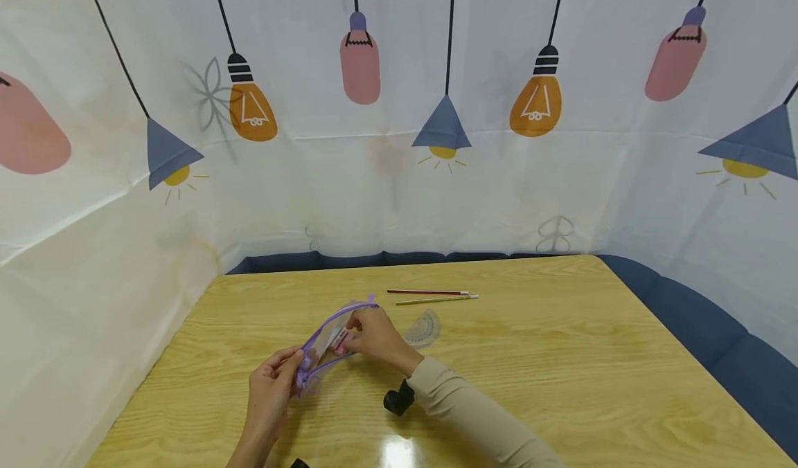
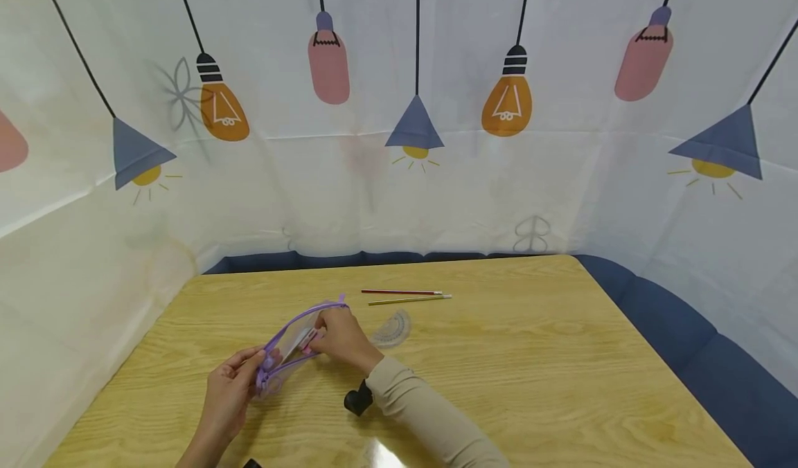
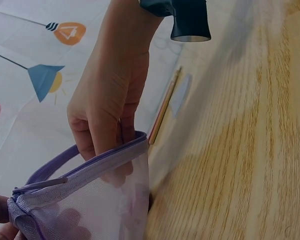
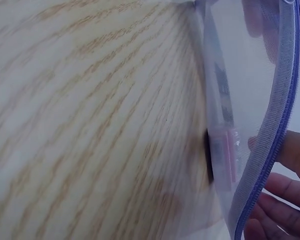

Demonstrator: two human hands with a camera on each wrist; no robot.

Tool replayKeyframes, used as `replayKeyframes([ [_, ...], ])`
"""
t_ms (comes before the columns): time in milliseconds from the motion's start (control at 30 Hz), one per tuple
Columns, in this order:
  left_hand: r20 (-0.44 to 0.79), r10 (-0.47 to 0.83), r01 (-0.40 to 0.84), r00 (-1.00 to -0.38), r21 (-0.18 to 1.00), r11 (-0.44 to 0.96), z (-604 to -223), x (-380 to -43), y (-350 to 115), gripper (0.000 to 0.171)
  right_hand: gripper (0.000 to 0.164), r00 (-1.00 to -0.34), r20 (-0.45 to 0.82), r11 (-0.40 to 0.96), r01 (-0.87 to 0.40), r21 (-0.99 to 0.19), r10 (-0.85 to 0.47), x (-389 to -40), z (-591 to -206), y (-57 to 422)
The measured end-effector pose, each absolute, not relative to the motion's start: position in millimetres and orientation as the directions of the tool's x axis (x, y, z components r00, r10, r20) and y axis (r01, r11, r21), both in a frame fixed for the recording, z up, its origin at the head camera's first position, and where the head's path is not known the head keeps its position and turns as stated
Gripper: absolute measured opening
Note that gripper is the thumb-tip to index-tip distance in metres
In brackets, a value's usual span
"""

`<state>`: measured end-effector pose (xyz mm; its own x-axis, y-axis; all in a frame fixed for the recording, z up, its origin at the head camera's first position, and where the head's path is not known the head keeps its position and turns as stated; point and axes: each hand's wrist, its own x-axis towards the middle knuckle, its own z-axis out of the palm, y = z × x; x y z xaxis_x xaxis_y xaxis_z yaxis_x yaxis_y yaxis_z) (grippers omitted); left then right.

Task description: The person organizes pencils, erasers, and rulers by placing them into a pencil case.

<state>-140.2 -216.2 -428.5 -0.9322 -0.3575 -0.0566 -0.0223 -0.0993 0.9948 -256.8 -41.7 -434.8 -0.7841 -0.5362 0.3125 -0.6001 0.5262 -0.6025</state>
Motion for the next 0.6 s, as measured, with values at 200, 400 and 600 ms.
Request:
replayKeyframes([
  [200, -0.056, -0.363, -0.027, -0.930, 0.996, -0.085, -429.2, -141.7, -215.7, 0.022, 0.021, -0.798, 0.280, 0.540, -0.576, -0.614, -0.533, -254.7, -430.0, -39.9],
  [400, -0.057, -0.367, -0.026, -0.929, 0.996, -0.088, -429.9, -142.2, -215.6, 0.022, 0.020, -0.791, 0.280, 0.542, -0.586, -0.602, -0.544, -254.2, -428.2, -38.0],
  [600, -0.059, -0.359, -0.030, -0.931, 0.996, -0.087, -429.8, -141.8, -215.1, 0.024, 0.020, -0.776, 0.296, 0.552, -0.612, -0.566, -0.557, -253.3, -424.4, -36.0],
])
